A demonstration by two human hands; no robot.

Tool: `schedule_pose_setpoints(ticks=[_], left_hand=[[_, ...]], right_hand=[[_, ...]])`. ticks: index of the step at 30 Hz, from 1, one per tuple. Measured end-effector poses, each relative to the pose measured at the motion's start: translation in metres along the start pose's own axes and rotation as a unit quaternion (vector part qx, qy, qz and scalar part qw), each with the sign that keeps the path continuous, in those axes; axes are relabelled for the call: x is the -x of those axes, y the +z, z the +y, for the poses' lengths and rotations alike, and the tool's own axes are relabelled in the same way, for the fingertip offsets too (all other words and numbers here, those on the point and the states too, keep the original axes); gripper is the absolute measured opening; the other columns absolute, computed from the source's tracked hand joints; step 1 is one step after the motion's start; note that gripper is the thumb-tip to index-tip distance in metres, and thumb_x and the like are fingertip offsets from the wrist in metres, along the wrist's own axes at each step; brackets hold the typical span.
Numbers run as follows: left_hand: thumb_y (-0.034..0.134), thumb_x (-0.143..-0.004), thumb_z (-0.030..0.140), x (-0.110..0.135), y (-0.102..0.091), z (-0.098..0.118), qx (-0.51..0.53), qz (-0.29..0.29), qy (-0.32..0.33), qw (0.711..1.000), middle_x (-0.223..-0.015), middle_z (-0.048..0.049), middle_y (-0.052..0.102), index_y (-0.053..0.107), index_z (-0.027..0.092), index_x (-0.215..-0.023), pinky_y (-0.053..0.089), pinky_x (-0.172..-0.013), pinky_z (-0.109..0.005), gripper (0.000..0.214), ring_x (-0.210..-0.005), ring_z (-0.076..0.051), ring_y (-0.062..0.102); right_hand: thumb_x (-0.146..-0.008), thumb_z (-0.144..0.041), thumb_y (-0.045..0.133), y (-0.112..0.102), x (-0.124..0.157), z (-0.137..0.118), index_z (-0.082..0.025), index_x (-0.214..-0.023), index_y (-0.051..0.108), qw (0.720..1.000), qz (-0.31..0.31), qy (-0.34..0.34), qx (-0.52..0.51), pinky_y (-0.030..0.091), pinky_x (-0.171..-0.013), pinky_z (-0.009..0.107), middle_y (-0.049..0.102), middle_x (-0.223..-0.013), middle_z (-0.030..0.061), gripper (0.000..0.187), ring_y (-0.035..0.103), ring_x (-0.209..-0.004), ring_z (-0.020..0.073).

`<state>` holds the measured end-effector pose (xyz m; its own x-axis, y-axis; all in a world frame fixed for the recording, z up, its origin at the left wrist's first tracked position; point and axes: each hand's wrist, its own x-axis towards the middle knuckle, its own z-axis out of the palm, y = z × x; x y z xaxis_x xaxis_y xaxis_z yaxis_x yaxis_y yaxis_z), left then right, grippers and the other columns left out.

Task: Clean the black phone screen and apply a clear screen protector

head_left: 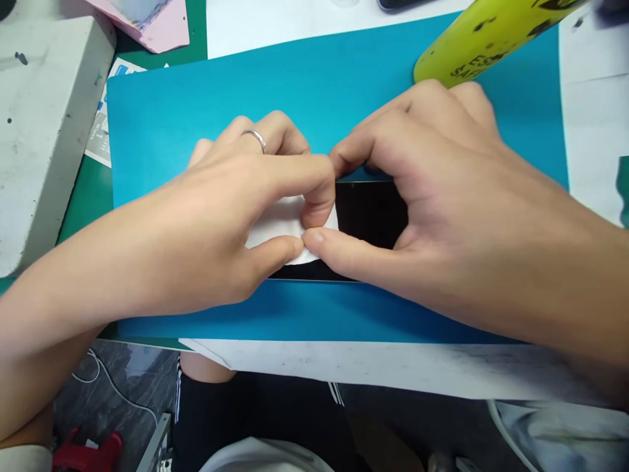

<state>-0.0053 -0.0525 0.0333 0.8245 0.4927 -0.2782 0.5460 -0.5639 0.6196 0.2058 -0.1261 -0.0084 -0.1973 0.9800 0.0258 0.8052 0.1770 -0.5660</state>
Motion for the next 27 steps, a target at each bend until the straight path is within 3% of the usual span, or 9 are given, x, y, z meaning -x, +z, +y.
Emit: schedule_pose_setpoints(ticks=[6,11,15,18,22,27], left_hand=[[0.054,-0.097,0.037,0.002,0.000,0.001,-0.021,-0.003,0.014,1.000,-0.123,-0.0053,0.059,0.068,0.031,-0.100,0.044,-0.102,-0.058,0.016,-0.116,-0.033,0.050],[0.047,-0.100,0.035,0.007,0.006,0.004,-0.045,0.013,0.033,0.998,-0.127,-0.0073,0.054,0.065,0.032,-0.105,0.043,-0.100,-0.056,0.020,-0.115,-0.033,0.046],[0.050,-0.097,0.031,0.008,0.011,0.007,-0.047,0.036,0.038,0.997,-0.122,-0.0083,0.054,0.065,0.030,-0.097,0.043,-0.096,-0.056,0.015,-0.113,-0.035,0.047],[0.054,-0.097,0.035,0.005,0.009,0.007,-0.033,0.034,0.030,0.998,-0.124,-0.0074,0.056,0.068,0.030,-0.097,0.044,-0.098,-0.055,0.015,-0.117,-0.036,0.048],[0.051,-0.099,0.042,0.001,0.000,0.003,0.004,-0.017,0.012,1.000,-0.125,-0.0054,0.060,0.073,0.032,-0.106,0.045,-0.104,-0.054,0.025,-0.121,-0.034,0.049],[0.049,-0.098,0.041,0.001,-0.004,-0.003,-0.013,-0.015,0.011,1.000,-0.128,0.0009,0.061,0.072,0.034,-0.115,0.044,-0.112,-0.054,0.029,-0.125,-0.032,0.051]], right_hand=[[-0.091,-0.068,0.050,-0.001,0.001,0.001,-0.031,-0.096,0.052,1.000,-0.010,0.007,0.001,0.052,-0.079,0.053,0.044,-0.102,0.0043,0.038,0.051,-0.100,0.0280],[-0.088,-0.068,0.056,-0.004,-0.001,0.002,-0.031,-0.100,0.053,1.000,-0.019,0.003,0.010,0.054,-0.079,0.057,0.045,-0.104,0.0047,0.039,0.050,-0.100,0.0284],[-0.087,-0.071,0.056,-0.007,-0.003,0.004,-0.032,-0.099,0.054,0.999,-0.034,-0.003,0.014,0.056,-0.074,0.057,0.048,-0.103,0.0052,0.042,0.052,-0.100,0.0300],[-0.088,-0.072,0.054,-0.009,-0.004,0.007,-0.032,-0.097,0.055,0.999,-0.042,-0.018,0.003,0.055,-0.071,0.054,0.048,-0.101,0.0049,0.042,0.053,-0.099,0.0287],[-0.091,-0.064,0.056,-0.010,-0.003,0.009,-0.030,-0.098,0.058,0.999,-0.034,-0.037,-0.014,0.054,-0.072,0.050,0.051,-0.100,0.0049,0.035,0.052,-0.096,0.0261],[-0.094,-0.059,0.055,-0.007,-0.003,0.008,-0.029,-0.098,0.060,0.999,-0.013,-0.046,-0.021,0.051,-0.072,0.046,0.052,-0.098,0.0048,0.031,0.051,-0.096,0.0256]])
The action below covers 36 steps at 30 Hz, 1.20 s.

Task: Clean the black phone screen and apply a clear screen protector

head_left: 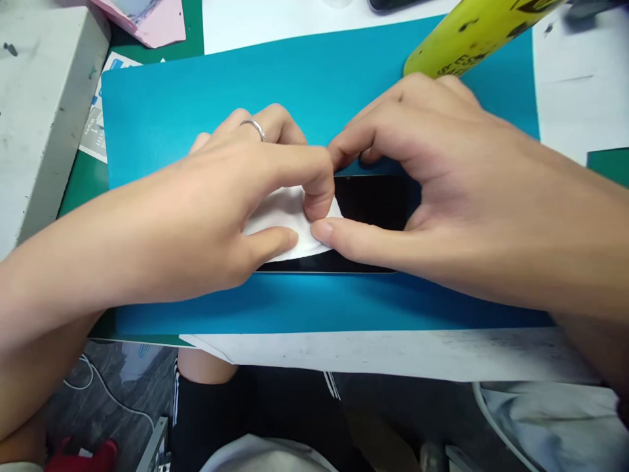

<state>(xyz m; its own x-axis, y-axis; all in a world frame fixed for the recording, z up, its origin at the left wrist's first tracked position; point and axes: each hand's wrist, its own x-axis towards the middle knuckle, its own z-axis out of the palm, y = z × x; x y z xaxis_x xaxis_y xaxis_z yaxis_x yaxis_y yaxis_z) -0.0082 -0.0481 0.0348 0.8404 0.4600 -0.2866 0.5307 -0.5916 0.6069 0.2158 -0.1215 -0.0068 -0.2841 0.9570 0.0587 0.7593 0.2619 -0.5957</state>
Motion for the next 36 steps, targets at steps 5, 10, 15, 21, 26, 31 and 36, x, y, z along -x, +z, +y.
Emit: schedule_pose_setpoints(ticks=[5,10,15,21,26,31,36], left_hand=[[0.054,-0.100,0.042,-0.0007,0.0005,-0.0001,-0.006,0.000,0.009,1.000,-0.123,-0.0011,0.057,0.071,0.031,-0.111,0.046,-0.107,-0.053,0.023,-0.113,-0.027,0.052],[0.054,-0.102,0.043,-0.0004,0.0014,-0.0009,-0.024,-0.012,0.033,0.999,-0.123,-0.0036,0.053,0.069,0.034,-0.111,0.046,-0.100,-0.059,0.020,-0.110,-0.030,0.050],[0.052,-0.101,0.036,-0.0001,0.0030,0.0024,-0.040,-0.027,0.035,0.998,-0.126,-0.0055,0.051,0.068,0.033,-0.112,0.044,-0.100,-0.062,0.020,-0.114,-0.033,0.046],[0.052,-0.101,0.032,0.0036,0.0020,0.0023,-0.022,-0.022,0.038,0.999,-0.128,-0.0057,0.052,0.070,0.032,-0.112,0.045,-0.104,-0.056,0.021,-0.115,-0.030,0.047],[0.052,-0.101,0.034,0.0001,0.0004,-0.0005,0.006,-0.009,0.034,0.999,-0.125,-0.0020,0.055,0.070,0.031,-0.111,0.042,-0.110,-0.055,0.022,-0.116,-0.026,0.048],[0.058,-0.096,0.043,-0.0039,-0.0004,0.0008,-0.003,-0.027,0.003,1.000,-0.126,-0.0020,0.056,0.070,0.031,-0.110,0.043,-0.109,-0.055,0.022,-0.121,-0.031,0.051],[0.058,-0.100,0.038,0.0001,0.0050,0.0016,-0.032,-0.006,0.035,0.999,-0.127,-0.0046,0.053,0.067,0.033,-0.111,0.048,-0.103,-0.058,0.016,-0.118,-0.032,0.051]], right_hand=[[-0.088,-0.066,0.062,0.0022,-0.0005,-0.0013,-0.028,-0.100,0.060,1.000,-0.007,-0.005,0.014,0.053,-0.082,0.051,0.049,-0.102,0.0049,0.040,0.049,-0.098,0.0261],[-0.084,-0.066,0.063,0.0020,0.0015,-0.0034,-0.029,-0.099,0.059,0.999,-0.015,0.024,0.029,0.051,-0.086,0.057,0.046,-0.104,0.0045,0.040,0.049,-0.101,0.0283],[-0.085,-0.073,0.060,0.0037,0.0045,-0.0046,-0.030,-0.102,0.055,0.999,-0.018,0.013,0.032,0.052,-0.087,0.060,0.045,-0.106,0.0045,0.047,0.051,-0.105,0.0299],[-0.085,-0.078,0.059,0.0055,0.0049,-0.0012,-0.029,-0.103,0.053,0.999,-0.010,-0.009,0.033,0.052,-0.087,0.060,0.043,-0.105,0.0039,0.052,0.052,-0.109,0.0322],[-0.091,-0.067,0.057,0.0065,0.0026,-0.0016,-0.029,-0.101,0.055,1.000,-0.009,-0.005,0.030,0.051,-0.084,0.057,0.045,-0.103,0.0042,0.039,0.051,-0.101,0.0286],[-0.089,-0.066,0.057,0.0052,0.0017,-0.0046,-0.030,-0.097,0.056,0.999,-0.017,0.005,0.030,0.052,-0.084,0.060,0.046,-0.103,0.0046,0.037,0.051,-0.101,0.0295],[-0.088,-0.069,0.057,0.0032,0.0029,-0.0045,-0.031,-0.100,0.053,0.999,-0.020,0.003,0.037,0.054,-0.088,0.063,0.044,-0.104,0.0043,0.040,0.052,-0.105,0.0303]])
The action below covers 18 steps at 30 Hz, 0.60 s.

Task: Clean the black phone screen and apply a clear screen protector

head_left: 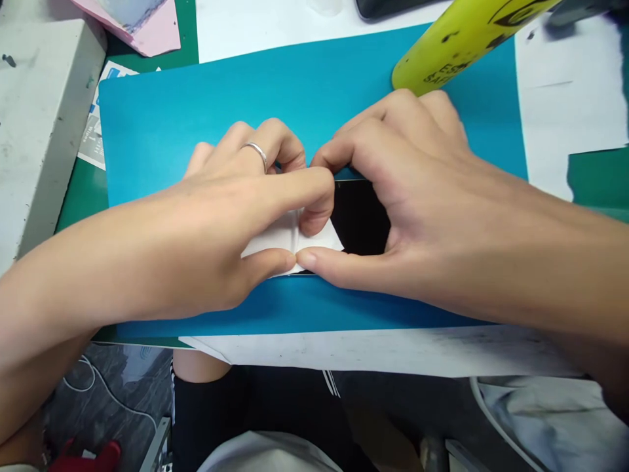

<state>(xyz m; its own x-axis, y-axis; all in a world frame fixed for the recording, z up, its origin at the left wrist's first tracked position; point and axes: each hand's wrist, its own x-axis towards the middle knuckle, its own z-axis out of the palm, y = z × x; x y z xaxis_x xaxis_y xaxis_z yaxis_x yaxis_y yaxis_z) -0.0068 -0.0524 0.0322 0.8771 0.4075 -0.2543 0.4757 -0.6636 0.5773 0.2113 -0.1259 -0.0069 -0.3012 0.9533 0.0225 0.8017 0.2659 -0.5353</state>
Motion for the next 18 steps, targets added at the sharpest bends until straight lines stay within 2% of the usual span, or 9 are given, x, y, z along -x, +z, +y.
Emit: schedule_pose_setpoints(ticks=[4,7,11,14,18], left_hand=[[0.058,-0.099,0.032,0.0020,0.0006,0.0008,-0.001,0.001,-0.002,1.000,-0.128,-0.0060,0.052,0.068,0.031,-0.109,0.048,-0.105,-0.061,0.014,-0.120,-0.033,0.050],[0.052,-0.100,0.032,0.0018,-0.0034,-0.0017,0.014,-0.013,0.005,1.000,-0.129,-0.0038,0.053,0.068,0.033,-0.111,0.048,-0.107,-0.059,0.020,-0.119,-0.031,0.051],[0.052,-0.099,0.038,-0.0002,-0.0058,-0.0038,0.025,-0.005,-0.010,1.000,-0.127,-0.0028,0.056,0.068,0.034,-0.113,0.047,-0.107,-0.052,0.022,-0.118,-0.029,0.050],[0.054,-0.098,0.045,-0.0024,-0.0038,-0.0021,0.020,-0.002,-0.028,0.999,-0.123,-0.0043,0.056,0.070,0.033,-0.110,0.046,-0.107,-0.055,0.024,-0.119,-0.031,0.050],[0.051,-0.096,0.048,-0.0035,-0.0004,0.0004,0.017,-0.007,-0.017,1.000,-0.123,-0.0054,0.056,0.070,0.033,-0.109,0.045,-0.106,-0.059,0.028,-0.119,-0.032,0.047]], right_hand=[[-0.086,-0.078,0.057,0.0011,0.0008,-0.0002,-0.031,-0.104,0.051,1.000,-0.009,-0.006,0.011,0.055,-0.088,0.064,0.045,-0.110,0.0049,0.051,0.053,-0.112,0.0337],[-0.089,-0.078,0.053,-0.0011,0.0004,0.0025,-0.031,-0.106,0.052,1.000,-0.003,-0.006,0.014,0.055,-0.089,0.063,0.045,-0.108,0.0043,0.050,0.054,-0.109,0.0317],[-0.092,-0.074,0.052,-0.0069,-0.0012,0.0086,-0.031,-0.107,0.054,0.999,-0.027,-0.021,0.002,0.055,-0.088,0.058,0.045,-0.105,0.0036,0.045,0.054,-0.104,0.0285],[-0.090,-0.073,0.056,-0.0074,-0.0021,0.0091,-0.031,-0.105,0.055,0.999,-0.031,-0.029,-0.001,0.055,-0.086,0.057,0.046,-0.105,0.0040,0.045,0.054,-0.104,0.0291],[-0.091,-0.075,0.051,-0.0038,-0.0018,0.0042,-0.031,-0.102,0.056,1.000,-0.015,-0.011,0.001,0.053,-0.087,0.058,0.045,-0.105,0.0046,0.046,0.052,-0.106,0.0305]])
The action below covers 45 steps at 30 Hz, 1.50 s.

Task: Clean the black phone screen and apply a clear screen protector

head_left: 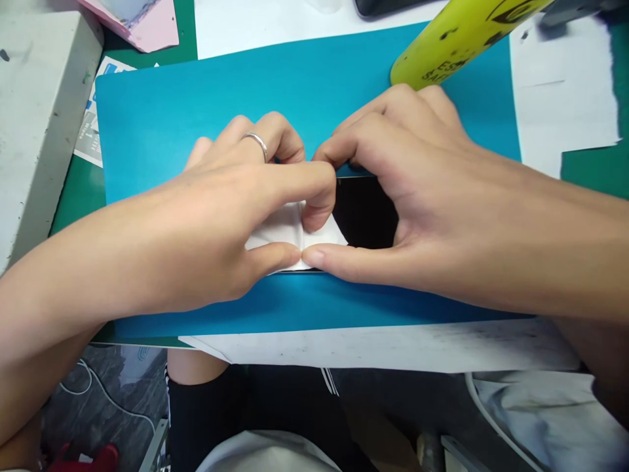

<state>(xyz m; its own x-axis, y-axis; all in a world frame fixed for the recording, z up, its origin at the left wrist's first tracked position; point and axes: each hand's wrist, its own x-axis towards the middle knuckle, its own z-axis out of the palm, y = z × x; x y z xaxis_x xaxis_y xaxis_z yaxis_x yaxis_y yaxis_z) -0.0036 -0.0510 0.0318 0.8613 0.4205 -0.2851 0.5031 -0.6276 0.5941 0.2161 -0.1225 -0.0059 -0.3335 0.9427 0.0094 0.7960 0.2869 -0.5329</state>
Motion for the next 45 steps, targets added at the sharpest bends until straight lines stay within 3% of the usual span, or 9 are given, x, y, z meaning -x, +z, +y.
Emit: schedule_pose_setpoints(ticks=[6,12,20,29,37,45], left_hand=[[0.056,-0.097,0.038,0.000,-0.001,0.001,-0.012,-0.006,0.002,1.000,-0.127,-0.0061,0.052,0.070,0.033,-0.110,0.044,-0.101,-0.061,0.020,-0.113,-0.032,0.045],[0.055,-0.098,0.040,-0.001,-0.009,0.000,0.002,-0.017,-0.009,1.000,-0.125,-0.0035,0.055,0.070,0.027,-0.110,0.043,-0.108,-0.055,0.023,-0.115,-0.028,0.050],[0.057,-0.099,0.047,0.003,-0.005,-0.004,-0.021,-0.019,0.017,0.999,-0.125,-0.0035,0.052,0.066,0.036,-0.110,0.045,-0.097,-0.054,0.018,-0.111,-0.031,0.050],[0.052,-0.097,0.038,0.000,-0.012,-0.005,0.000,-0.039,0.000,0.999,-0.130,-0.0026,0.054,0.069,0.031,-0.112,0.043,-0.109,-0.056,0.023,-0.117,-0.029,0.048],[0.060,-0.097,0.044,0.003,-0.006,-0.004,-0.012,-0.023,0.014,1.000,-0.128,-0.0025,0.051,0.069,0.037,-0.111,0.046,-0.104,-0.058,0.018,-0.118,-0.032,0.050],[0.051,-0.099,0.036,0.000,-0.006,-0.004,-0.006,0.002,0.005,1.000,-0.125,-0.0026,0.057,0.068,0.031,-0.111,0.046,-0.106,-0.057,0.022,-0.114,-0.029,0.052]], right_hand=[[-0.086,-0.075,0.060,-0.001,0.000,0.001,-0.030,-0.102,0.055,1.000,-0.007,-0.004,-0.009,0.053,-0.085,0.061,0.045,-0.105,0.0056,0.048,0.049,-0.104,0.0310],[-0.090,-0.070,0.059,-0.002,-0.002,0.004,-0.029,-0.106,0.054,1.000,-0.008,-0.017,-0.005,0.054,-0.089,0.058,0.046,-0.106,0.0044,0.045,0.052,-0.103,0.0283],[-0.087,-0.073,0.056,0.005,0.001,-0.007,-0.030,-0.101,0.054,1.000,0.016,0.017,-0.003,0.049,-0.089,0.059,0.043,-0.105,0.0052,0.046,0.049,-0.103,0.0305],[-0.087,-0.075,0.057,0.001,-0.003,0.001,-0.030,-0.104,0.052,1.000,-0.009,0.003,0.001,0.049,-0.091,0.059,0.043,-0.106,0.0041,0.048,0.050,-0.102,0.0290],[-0.088,-0.077,0.050,0.000,-0.003,-0.004,-0.029,-0.100,0.053,1.000,-0.012,-0.001,0.009,0.049,-0.085,0.059,0.044,-0.106,0.0058,0.050,0.049,-0.104,0.0319],[-0.091,-0.069,0.056,-0.001,-0.004,0.005,-0.028,-0.103,0.055,1.000,-0.014,-0.010,-0.014,0.051,-0.085,0.055,0.045,-0.103,0.0037,0.042,0.051,-0.100,0.0277]])
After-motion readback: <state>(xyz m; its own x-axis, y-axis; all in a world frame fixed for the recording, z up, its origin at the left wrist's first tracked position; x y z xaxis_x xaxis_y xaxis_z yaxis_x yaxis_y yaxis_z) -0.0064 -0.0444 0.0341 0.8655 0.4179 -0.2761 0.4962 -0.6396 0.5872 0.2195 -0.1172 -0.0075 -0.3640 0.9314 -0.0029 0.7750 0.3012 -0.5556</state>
